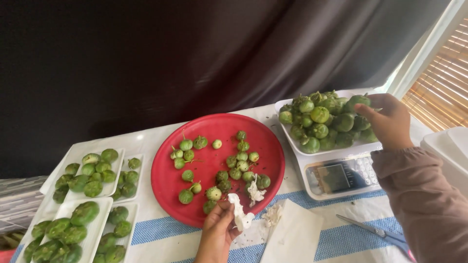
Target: Cleaning small green fruits with a tissue, trimming stems with scissors, and sorting them into plastic trays.
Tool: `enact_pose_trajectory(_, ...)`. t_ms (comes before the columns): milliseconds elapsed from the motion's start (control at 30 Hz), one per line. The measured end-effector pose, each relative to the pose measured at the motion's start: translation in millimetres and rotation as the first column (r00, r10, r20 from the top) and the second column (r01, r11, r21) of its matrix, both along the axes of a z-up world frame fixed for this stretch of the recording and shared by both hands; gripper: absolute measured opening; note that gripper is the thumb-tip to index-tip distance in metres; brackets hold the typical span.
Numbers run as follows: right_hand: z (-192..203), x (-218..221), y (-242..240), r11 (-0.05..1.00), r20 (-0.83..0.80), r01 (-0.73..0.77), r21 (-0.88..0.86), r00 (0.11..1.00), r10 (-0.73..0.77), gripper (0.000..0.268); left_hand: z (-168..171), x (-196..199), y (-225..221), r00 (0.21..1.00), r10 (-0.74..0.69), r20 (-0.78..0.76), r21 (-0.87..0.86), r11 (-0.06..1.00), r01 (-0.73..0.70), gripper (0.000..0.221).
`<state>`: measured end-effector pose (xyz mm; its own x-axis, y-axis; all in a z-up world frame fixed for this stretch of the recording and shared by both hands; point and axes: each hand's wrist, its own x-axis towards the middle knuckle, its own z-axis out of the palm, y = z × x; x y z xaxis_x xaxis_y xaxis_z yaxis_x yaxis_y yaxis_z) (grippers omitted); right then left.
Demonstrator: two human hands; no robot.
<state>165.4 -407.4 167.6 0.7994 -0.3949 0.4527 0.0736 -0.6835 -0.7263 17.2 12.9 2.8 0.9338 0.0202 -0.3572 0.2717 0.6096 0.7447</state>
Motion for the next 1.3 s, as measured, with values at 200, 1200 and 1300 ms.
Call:
enact_pose_trajectory(200, -2.4, 22.2, -1.7, 0.97, -0.071, 0.043, -0.241, 0.996, -0.062, 0.055, -18.1, 7.9, 3.1, 0.998, 0.006, -0.058, 0.037, 0.999, -0.004, 0.01)
enact_pose_trajectory(1200, -8.4, 41.2, -0.8, 0.963, -0.107, 0.057, -0.262, 0.99, -0.088, 0.051, 32.8, -8.6, -3.5, 0.999, -0.015, 0.031, -0.018, 1.0, 0.016, 0.008)
enact_pose_trajectory(1300, -33.2, 55.7, -24.9, 0.953, -0.039, 0.056, -0.296, 0.997, -0.071, 0.037, 39.5, -12.0, -4.5, 0.999, -0.038, 0.021, -0.047, 0.998, 0.039, 0.025)
